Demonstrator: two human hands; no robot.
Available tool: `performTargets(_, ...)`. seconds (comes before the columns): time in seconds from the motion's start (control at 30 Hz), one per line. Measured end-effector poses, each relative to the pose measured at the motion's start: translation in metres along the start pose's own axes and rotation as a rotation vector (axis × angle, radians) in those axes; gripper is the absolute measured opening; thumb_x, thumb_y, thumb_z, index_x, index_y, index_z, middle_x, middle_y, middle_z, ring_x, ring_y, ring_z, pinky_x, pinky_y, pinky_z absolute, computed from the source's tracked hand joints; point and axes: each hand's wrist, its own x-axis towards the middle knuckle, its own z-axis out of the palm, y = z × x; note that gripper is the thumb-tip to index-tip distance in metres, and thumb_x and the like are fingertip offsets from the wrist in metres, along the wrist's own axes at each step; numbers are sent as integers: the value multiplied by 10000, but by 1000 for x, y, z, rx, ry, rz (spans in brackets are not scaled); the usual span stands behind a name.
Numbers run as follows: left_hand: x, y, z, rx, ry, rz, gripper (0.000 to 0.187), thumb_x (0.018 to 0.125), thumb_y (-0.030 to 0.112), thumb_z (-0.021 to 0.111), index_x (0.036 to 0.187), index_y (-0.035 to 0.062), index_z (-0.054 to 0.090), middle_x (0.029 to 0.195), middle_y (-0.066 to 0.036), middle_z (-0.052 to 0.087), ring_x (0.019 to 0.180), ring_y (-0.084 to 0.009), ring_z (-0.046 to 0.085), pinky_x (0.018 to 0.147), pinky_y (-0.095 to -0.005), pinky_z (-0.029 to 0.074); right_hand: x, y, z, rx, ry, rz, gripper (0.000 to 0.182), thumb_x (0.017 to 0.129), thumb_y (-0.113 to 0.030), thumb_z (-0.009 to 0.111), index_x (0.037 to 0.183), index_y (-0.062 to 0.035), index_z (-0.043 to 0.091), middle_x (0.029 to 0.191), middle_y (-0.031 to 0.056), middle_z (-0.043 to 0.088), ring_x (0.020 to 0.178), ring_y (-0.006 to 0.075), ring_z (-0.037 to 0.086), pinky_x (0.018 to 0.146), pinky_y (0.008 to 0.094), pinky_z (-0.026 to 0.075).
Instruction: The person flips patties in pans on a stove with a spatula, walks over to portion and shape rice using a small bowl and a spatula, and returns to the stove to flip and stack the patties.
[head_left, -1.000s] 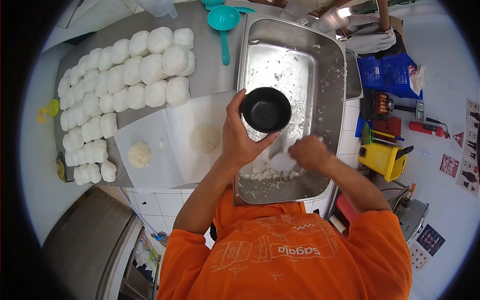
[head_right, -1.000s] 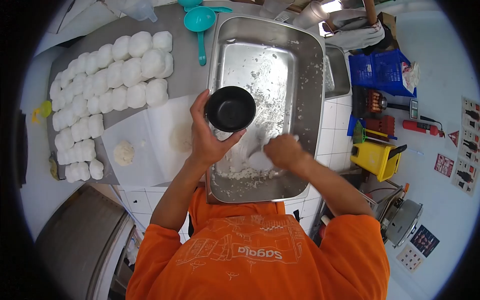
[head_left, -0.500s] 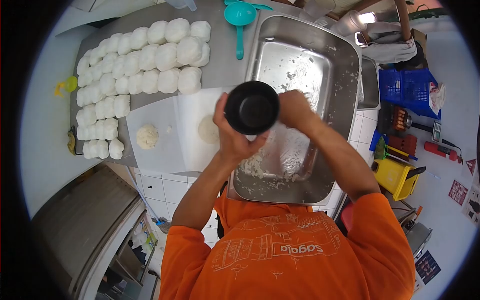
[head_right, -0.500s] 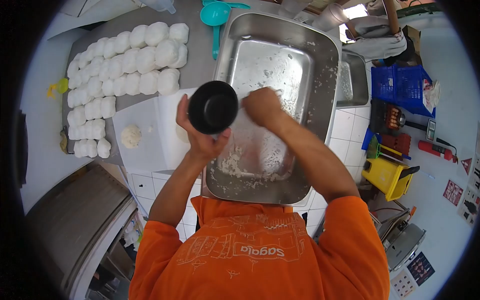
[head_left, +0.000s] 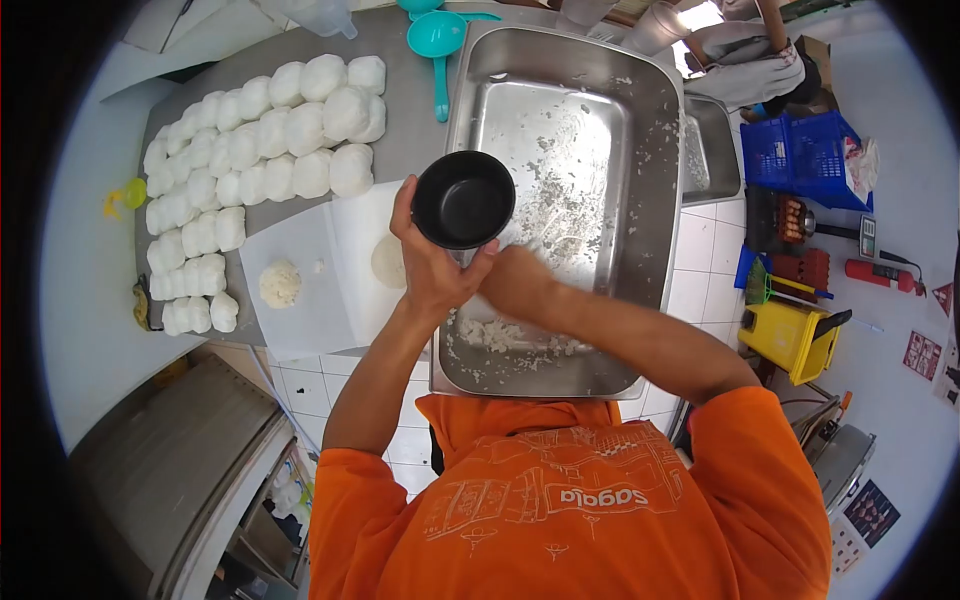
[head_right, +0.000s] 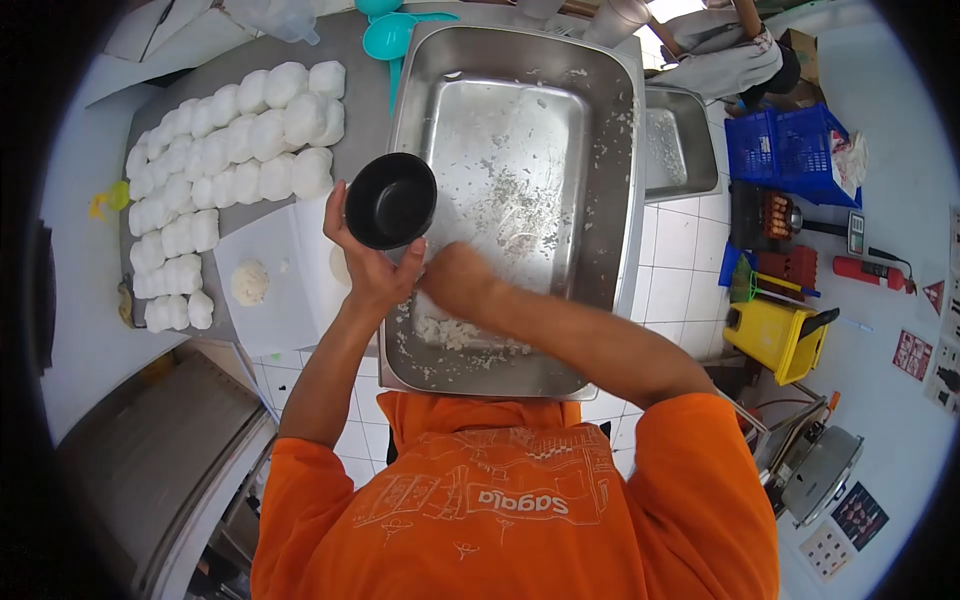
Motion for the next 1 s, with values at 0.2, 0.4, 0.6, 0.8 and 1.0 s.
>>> performTargets(0.2,4,1,-2,-11,-26,34,1046,823,227,802,1509,-89,78,1457,-286,320,1252,-391,531,1109,-466,385,-46,18,-24,-15,-80,-15,135,839,-116,642,847,-108,777,928,74,763,863,259,744,737,393,572)
performTargets(0.4,5,-1,0,-142,-20,4,1085,784,217,840,1503,-111,97,1462,-298,309,1241,-414,534,1115,-480,384,-113,20,52,111,-332,351,154,856,-92,642,945,-61,763,971,149,752,911,297,740,766,431,579)
performTargets(0.6,7,3,-2,-197,-69,-19,1078,793,168,827,1503,-85,57,1390,-319,421,1227,-419,563,1083,-483,424,-92,-7,71,502,-184,546,154,883,-98,631,960,4,717,957,213,720,965,398,694,905,482,545)
performTargets(0.8,9,-1,-4,-152,-104,21,1037,849,216,779,1511,-84,40,1460,-280,289,1275,-388,515,1084,-466,421,-35,-25,64,602,-66,410,222,934,-182,613,977,17,700,959,229,707,978,406,677,896,495,534)
performTargets(1.0,7,-3,-4,-57,-143,12,1021,878,260,758,1513,-88,40,1483,-267,239,1292,-371,494,1088,-457,415,-13,-4,73,613,66,156,233,939,-250,633,985,-40,721,931,216,706,925,411,675,834,520,519)
